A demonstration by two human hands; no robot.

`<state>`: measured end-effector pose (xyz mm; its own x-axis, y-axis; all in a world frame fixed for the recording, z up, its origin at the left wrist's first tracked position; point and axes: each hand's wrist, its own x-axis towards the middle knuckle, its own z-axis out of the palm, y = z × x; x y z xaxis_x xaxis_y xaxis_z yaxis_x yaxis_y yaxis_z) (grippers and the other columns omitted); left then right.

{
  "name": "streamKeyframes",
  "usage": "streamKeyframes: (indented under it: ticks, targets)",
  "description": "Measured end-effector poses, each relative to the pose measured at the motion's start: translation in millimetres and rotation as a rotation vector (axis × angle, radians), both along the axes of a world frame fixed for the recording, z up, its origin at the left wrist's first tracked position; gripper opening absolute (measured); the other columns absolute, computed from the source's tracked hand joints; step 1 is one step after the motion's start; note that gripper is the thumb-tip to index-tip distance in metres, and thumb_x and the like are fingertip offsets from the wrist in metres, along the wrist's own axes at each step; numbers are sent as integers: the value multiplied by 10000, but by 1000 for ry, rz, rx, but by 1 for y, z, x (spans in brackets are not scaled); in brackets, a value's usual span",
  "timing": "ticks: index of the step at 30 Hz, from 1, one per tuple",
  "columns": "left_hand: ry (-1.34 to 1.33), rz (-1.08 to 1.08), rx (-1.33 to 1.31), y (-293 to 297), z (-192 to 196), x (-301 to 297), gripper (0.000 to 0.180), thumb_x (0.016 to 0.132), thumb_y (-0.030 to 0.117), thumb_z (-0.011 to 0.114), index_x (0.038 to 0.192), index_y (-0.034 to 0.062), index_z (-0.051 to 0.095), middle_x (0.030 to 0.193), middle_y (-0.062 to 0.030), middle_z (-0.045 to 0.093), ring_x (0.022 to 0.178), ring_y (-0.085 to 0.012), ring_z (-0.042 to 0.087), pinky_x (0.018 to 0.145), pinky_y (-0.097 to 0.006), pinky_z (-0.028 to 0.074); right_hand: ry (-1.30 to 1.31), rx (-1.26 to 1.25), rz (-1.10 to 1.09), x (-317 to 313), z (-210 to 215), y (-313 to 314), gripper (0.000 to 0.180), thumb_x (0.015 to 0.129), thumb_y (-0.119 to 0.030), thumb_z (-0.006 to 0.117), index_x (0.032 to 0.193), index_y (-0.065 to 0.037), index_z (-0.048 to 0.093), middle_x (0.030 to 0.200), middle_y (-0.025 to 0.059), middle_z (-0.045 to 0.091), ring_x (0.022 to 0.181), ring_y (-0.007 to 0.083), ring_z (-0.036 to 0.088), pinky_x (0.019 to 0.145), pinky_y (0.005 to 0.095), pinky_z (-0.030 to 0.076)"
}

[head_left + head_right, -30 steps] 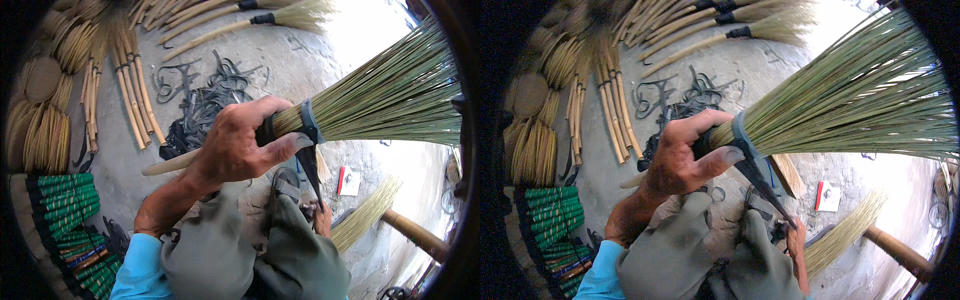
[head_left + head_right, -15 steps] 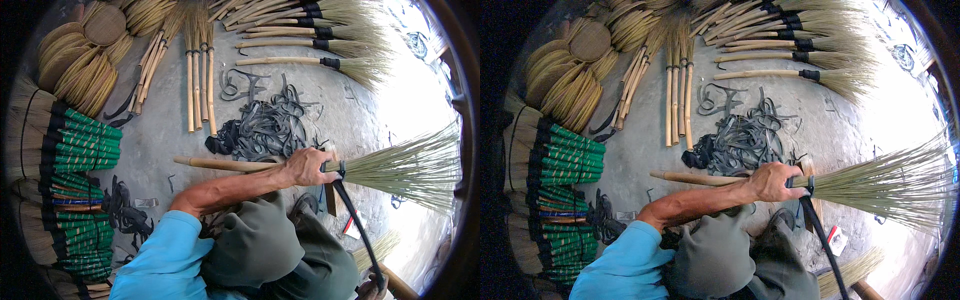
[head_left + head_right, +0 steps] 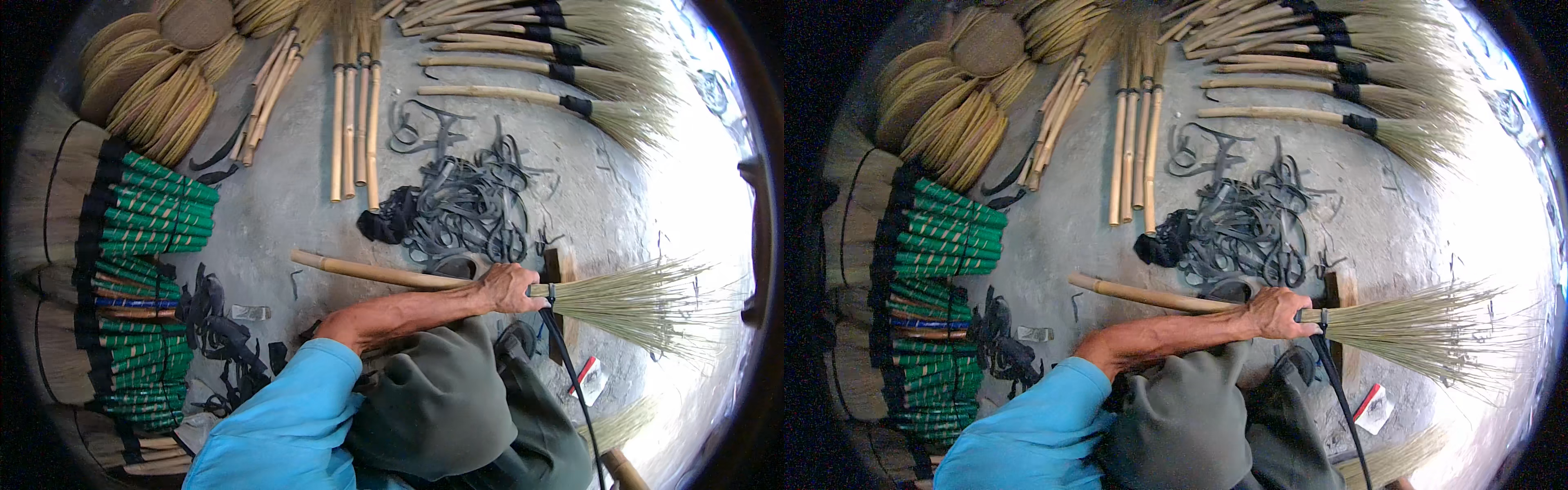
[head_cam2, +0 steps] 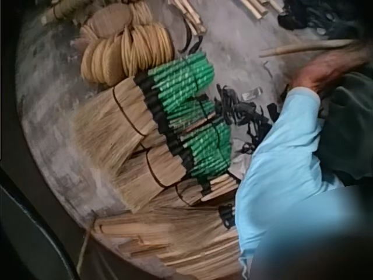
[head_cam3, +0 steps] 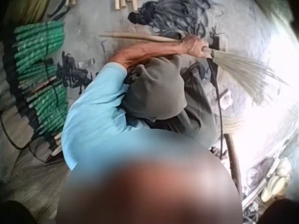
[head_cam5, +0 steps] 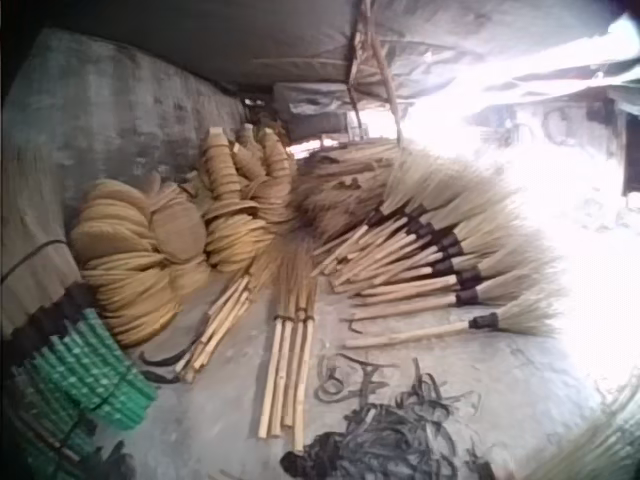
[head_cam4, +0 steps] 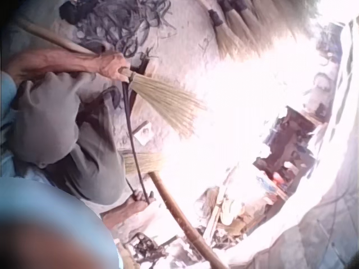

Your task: The person sits on the floor and wraps a black rubber strip around the base of a broom head to secure the bristles. They repeatedly wrap and tighten the strip, then use a hammer to tap it into place.

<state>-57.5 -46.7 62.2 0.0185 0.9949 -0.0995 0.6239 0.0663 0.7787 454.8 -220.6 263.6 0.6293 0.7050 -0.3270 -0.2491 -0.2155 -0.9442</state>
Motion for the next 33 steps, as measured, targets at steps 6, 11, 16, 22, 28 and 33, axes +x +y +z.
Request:
streamKeyframes:
  ticks: [6, 11, 16, 22, 28, 33]
  targets:
    - [-14, -48, -28, 4, -6, 13, 606, 880, 654, 834, 1083, 83, 822, 858, -216, 784, 849, -413, 791, 776, -526, 610, -1324, -18, -32, -59, 76, 25, 819, 991, -591, 804, 1478, 42, 621, 1000, 167, 794, 905, 314, 746, 873, 512, 593]
    - [-57, -38, -1, 5, -3, 6, 618, 891, 597, 871, 1175, 53, 806, 888, -228, 794, 865, -391, 808, 757, -486, 615, -1133, 40, 130, -80, 72, 29, 683, 986, -475, 798, 1473, -23, 644, 1139, 153, 783, 1035, 330, 743, 948, 500, 585]
    - [-120, -50, -18, 6, 5, 1, 431, 963, 411, 829, 1144, 21, 798, 990, -218, 805, 902, -307, 783, 852, -428, 591, -867, -409, 552, -71, -35, 11, 573, 981, -359, 792, 1469, -87, 666, 1278, 139, 772, 1166, 345, 739, 1022, 487, 576]
    - [-137, -53, -90, 3, 2, 1, 432, 983, 395, 806, 1159, 1, 792, 960, -200, 804, 862, -301, 770, 814, -419, 586, -1059, -928, 1522, -79, -152, -77, 527, 940, -245, 815, 1440, -155, 674, 1336, 187, 721, 1265, 443, 684, 1057, 533, 559]
    - [-135, -116, -38, 6, -36, 19, 453, 978, 415, 816, 1144, -6, 788, 986, -209, 803, 904, -311, 772, 855, -414, 588, -1019, -312, 1015, -115, -163, -9, 436, 981, -214, 760, 1372, -47, 662, 1267, 250, 694, 1216, 487, 653, 995, 566, 540]
    - [-99, -135, -80, 7, -63, 27, 489, 958, 466, 854, 1173, 33, 783, 995, -200, 801, 907, -355, 779, 817, -445, 593, -874, 40, 932, -200, -220, 110, 321, 1067, -235, 677, 1302, -15, 670, 1246, 274, 682, 1171, 496, 644, 1004, 543, 523]
